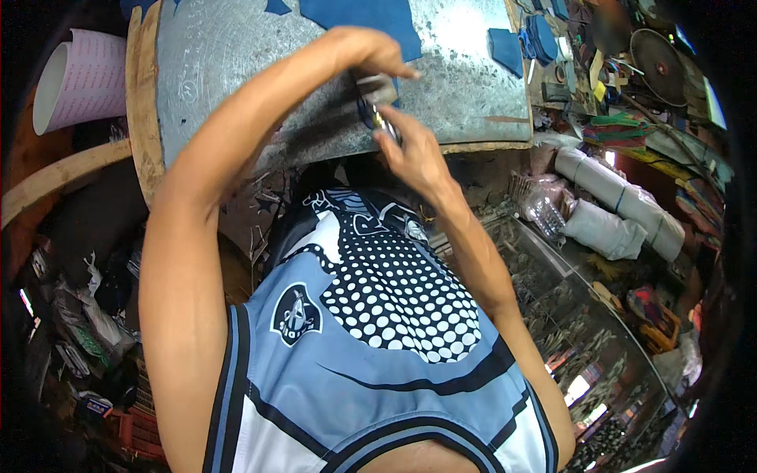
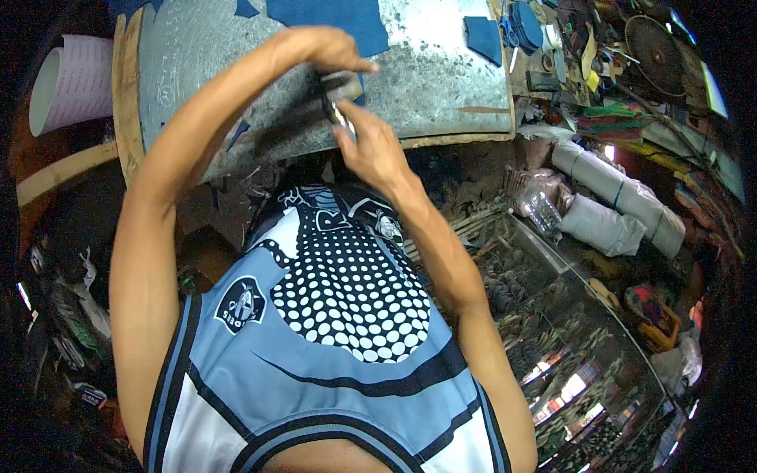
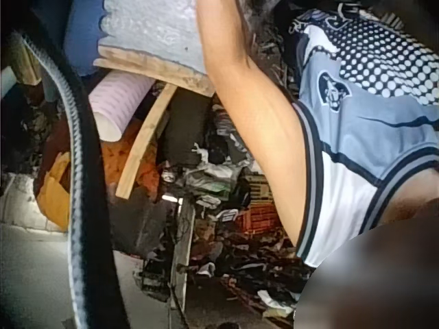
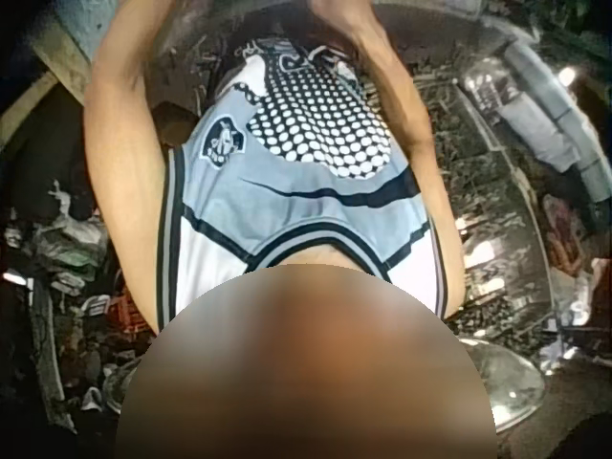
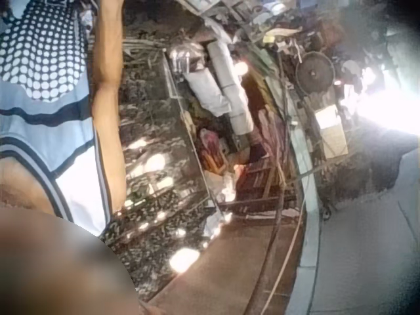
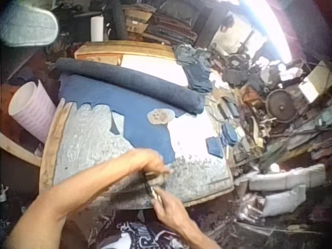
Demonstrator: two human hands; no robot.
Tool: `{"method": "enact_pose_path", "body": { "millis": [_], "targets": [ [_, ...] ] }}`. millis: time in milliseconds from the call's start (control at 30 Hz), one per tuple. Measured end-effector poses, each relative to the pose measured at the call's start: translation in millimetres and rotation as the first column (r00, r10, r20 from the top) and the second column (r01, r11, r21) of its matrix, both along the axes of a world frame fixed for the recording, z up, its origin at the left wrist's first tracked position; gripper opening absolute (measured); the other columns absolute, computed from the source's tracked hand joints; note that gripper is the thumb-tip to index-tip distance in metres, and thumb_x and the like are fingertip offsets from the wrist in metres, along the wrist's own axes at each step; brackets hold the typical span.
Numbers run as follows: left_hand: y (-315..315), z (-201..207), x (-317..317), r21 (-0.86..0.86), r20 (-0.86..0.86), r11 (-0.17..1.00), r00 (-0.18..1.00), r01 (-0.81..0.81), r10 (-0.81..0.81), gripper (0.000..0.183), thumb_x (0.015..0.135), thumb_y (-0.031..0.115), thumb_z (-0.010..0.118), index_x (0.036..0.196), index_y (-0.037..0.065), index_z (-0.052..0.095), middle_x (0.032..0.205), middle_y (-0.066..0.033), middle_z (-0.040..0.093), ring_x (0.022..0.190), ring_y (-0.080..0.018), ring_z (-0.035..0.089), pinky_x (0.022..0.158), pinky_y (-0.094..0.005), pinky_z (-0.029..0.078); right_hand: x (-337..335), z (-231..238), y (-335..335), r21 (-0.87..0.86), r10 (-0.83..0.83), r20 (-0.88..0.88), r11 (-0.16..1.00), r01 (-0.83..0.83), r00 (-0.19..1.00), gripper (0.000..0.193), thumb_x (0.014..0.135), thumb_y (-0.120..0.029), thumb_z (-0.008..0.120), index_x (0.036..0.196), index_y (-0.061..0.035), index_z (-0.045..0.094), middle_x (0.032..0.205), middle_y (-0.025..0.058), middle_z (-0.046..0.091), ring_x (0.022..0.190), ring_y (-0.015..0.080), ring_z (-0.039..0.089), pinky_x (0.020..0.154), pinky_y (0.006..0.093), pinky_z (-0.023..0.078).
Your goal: Cutting and marking leather pieces using templates and a hand-held blade for shoe manufacturing.
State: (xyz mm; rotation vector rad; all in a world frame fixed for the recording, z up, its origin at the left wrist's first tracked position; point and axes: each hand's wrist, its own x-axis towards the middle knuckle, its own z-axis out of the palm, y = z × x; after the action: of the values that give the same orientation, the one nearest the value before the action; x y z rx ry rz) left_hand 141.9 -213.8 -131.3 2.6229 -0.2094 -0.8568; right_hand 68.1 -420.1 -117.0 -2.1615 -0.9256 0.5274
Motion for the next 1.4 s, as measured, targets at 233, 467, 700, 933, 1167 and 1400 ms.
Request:
{"method": "enact_pose_path", "body": {
  "millis": [233,467,700,933,1167,1400],
  "targets": [
    [14,-13,59,-0.237,-0.811,0.964,0.57,-0.118,-0.129,0.11,0.083,0.085,0.038,0.156,0.005,0.017,0.163,-0.0128,0.02,0.15,-0.0268,0.017,0.122,-0.0463,0.013,33,-37,61,-0.174,-0.071,0.204,0.979,0.108,0.976,0.027,0.092,-0.021,0.056,0.106,-0.0019,0.07,0.092,0.0282,0.068,0.088,0.0472,0.065,0.082,0.0488,0.052],
    [7,4,43,-0.143,-0.708,0.989,0.703,-0.048,-0.069,0.103,0.085,0.082,0.037,0.157,0.01,0.018,0.164,-0.011,0.011,0.15,-0.026,0.014,0.122,-0.0447,0.008,37,-60,73,-0.083,-0.081,0.338,0.99,0.116,0.938,0.033,0.093,-0.022,0.057,0.12,-0.0069,0.067,0.097,0.0277,0.068,0.09,0.0448,0.067,0.082,0.05,0.054],
    [-1,11,26,-0.11,-0.599,0.994,0.796,0.026,-0.087,0.09,0.088,0.073,0.038,0.15,0.008,0.028,0.156,-0.0123,0.023,0.141,-0.0266,0.025,0.115,-0.0446,0.018,38,-61,74,-0.149,-0.005,0.392,0.986,0.069,0.92,0.037,0.094,-0.023,0.055,0.128,-0.0109,0.061,0.106,0.0288,0.065,0.095,0.0435,0.066,0.081,0.0519,0.054],
    [-4,7,17,-0.055,-0.485,0.994,0.867,0.097,-0.112,0.078,0.092,0.064,0.04,0.143,0.005,0.038,0.147,-0.0136,0.035,0.133,-0.0272,0.037,0.108,-0.0444,0.027,32,-60,81,-0.21,-0.014,0.393,0.972,0.105,0.919,0.04,0.096,-0.029,0.052,0.132,-0.0133,0.058,0.115,0.0291,0.063,0.1,0.0453,0.064,0.085,0.0529,0.054],
    [5,6,26,0.002,-0.357,0.989,0.924,0.149,-0.138,0.067,0.095,0.054,0.042,0.136,0.003,0.048,0.139,-0.0149,0.047,0.124,-0.0278,0.048,0.1,-0.0443,0.037,35,-51,77,-0.308,0.018,0.318,0.948,0.085,0.948,0.038,0.093,-0.024,0.056,0.128,-0.0116,0.061,0.114,0.0284,0.064,0.097,0.0445,0.065,0.085,0.0521,0.053],
    [-3,7,14,0.074,-0.219,0.98,0.961,0.187,-0.167,0.057,0.098,0.045,0.044,0.129,0.0,0.058,0.131,-0.0162,0.059,0.116,-0.0284,0.059,0.093,-0.0441,0.047,26,-41,59,-0.419,0.035,0.236,0.905,0.069,0.971,0.03,0.091,-0.019,0.057,0.116,-0.0066,0.066,0.102,0.0272,0.067,0.094,0.0443,0.065,0.083,0.0505,0.053]
  ]
}}
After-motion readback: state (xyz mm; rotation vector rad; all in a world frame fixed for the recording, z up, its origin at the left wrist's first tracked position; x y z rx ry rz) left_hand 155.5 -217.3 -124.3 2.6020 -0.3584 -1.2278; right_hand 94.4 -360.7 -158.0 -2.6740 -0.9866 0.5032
